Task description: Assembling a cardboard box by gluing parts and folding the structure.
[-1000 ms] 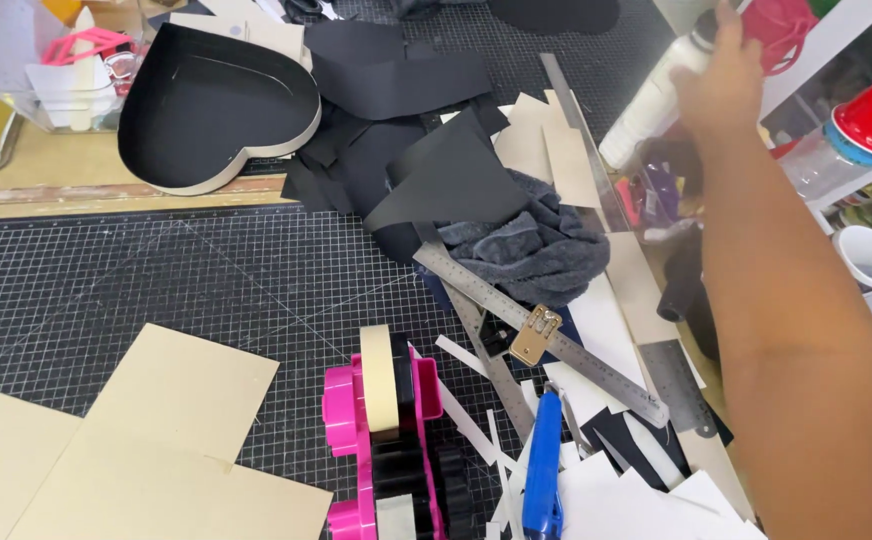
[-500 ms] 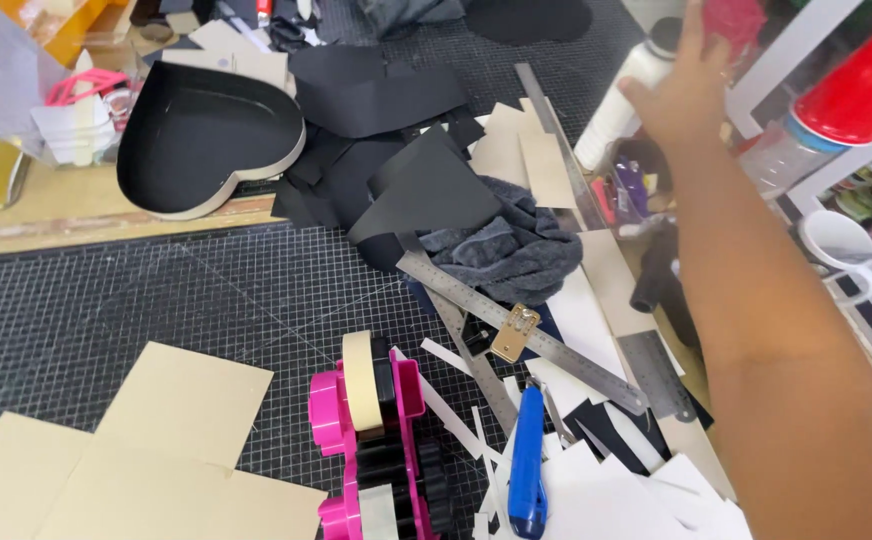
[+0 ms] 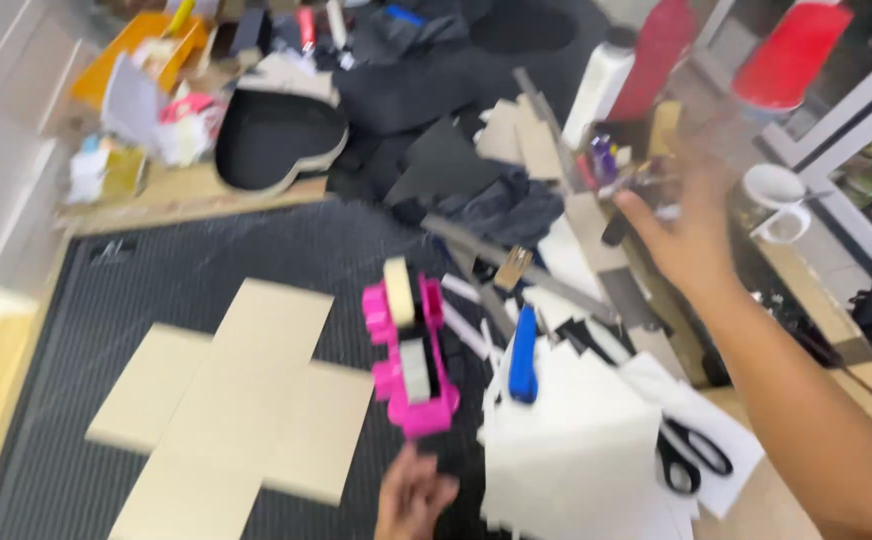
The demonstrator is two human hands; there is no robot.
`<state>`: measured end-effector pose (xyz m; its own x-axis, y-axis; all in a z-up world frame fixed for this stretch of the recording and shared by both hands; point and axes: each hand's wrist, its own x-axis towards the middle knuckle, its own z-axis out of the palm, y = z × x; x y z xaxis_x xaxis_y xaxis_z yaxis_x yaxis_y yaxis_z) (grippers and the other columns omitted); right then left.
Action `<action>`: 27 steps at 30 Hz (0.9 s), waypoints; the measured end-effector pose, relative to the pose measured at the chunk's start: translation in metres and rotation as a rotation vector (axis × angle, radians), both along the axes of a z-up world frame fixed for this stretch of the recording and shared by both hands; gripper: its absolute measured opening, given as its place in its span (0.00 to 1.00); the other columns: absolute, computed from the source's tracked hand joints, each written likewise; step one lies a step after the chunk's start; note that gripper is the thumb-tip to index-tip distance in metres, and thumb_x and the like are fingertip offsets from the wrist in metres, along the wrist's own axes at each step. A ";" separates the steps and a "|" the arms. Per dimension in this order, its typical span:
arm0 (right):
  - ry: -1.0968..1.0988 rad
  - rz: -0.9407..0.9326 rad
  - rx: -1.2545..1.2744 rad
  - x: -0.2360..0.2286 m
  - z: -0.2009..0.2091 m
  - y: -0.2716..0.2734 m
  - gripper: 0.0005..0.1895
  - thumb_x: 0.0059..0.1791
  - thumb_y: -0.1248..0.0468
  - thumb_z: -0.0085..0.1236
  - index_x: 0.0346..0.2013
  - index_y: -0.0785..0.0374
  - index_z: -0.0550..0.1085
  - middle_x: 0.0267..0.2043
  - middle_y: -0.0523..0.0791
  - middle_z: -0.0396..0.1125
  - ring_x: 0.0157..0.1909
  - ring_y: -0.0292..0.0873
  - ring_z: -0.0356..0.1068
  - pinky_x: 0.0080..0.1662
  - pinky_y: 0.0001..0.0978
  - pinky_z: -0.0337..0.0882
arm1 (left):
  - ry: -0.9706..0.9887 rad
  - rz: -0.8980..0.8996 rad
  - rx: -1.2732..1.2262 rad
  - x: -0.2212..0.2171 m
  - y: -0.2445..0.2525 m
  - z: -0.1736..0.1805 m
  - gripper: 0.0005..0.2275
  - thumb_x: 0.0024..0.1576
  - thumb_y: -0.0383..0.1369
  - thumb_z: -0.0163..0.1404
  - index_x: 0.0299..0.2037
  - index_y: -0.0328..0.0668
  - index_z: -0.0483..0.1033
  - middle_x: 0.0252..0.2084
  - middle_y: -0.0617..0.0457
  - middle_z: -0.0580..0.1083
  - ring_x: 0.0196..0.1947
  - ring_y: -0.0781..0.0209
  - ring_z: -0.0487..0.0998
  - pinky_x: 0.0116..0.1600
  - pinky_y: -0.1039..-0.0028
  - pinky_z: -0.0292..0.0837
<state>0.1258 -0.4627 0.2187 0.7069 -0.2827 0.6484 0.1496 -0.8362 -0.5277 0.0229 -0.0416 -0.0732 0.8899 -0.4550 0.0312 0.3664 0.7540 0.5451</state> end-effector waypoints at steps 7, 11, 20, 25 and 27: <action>-0.175 0.426 0.426 -0.131 -0.009 0.181 0.22 0.60 0.55 0.40 0.62 0.69 0.59 0.63 0.54 0.62 0.65 0.50 0.65 0.69 0.47 0.70 | -0.021 -0.287 -0.453 -0.011 -0.021 0.237 0.28 0.70 0.50 0.29 0.76 0.47 0.50 0.77 0.42 0.54 0.77 0.48 0.53 0.79 0.53 0.46; -0.284 0.728 0.666 -0.148 0.009 0.269 0.35 0.59 0.33 0.45 0.61 0.60 0.65 0.65 0.47 0.63 0.70 0.48 0.64 0.75 0.47 0.62 | -0.019 -0.371 -0.467 -0.041 -0.016 0.236 0.29 0.69 0.52 0.27 0.77 0.49 0.47 0.79 0.44 0.51 0.79 0.46 0.49 0.80 0.54 0.43; -0.125 0.866 0.574 -0.160 -0.006 0.326 0.47 0.56 0.24 0.27 0.67 0.62 0.60 0.71 0.56 0.54 0.75 0.53 0.58 0.41 0.20 0.79 | 0.076 -0.225 -0.257 -0.064 0.028 0.225 0.27 0.64 0.33 0.47 0.74 0.43 0.55 0.73 0.41 0.61 0.64 0.53 0.69 0.68 0.62 0.67; -0.116 0.310 0.628 -0.131 -0.061 0.272 0.17 0.60 0.58 0.40 0.60 0.63 0.64 0.55 0.47 0.69 0.61 0.43 0.68 0.68 0.37 0.66 | 0.073 0.105 0.172 -0.060 0.074 0.164 0.11 0.65 0.32 0.46 0.51 0.34 0.76 0.30 0.52 0.73 0.33 0.60 0.74 0.48 0.62 0.77; 0.025 0.113 0.589 -0.116 -0.079 0.244 0.19 0.56 0.55 0.49 0.59 0.59 0.65 0.52 0.46 0.70 0.58 0.43 0.70 0.64 0.39 0.67 | 0.076 0.140 0.224 -0.063 0.094 0.152 0.12 0.65 0.32 0.46 0.50 0.32 0.77 0.30 0.49 0.75 0.30 0.60 0.73 0.42 0.64 0.76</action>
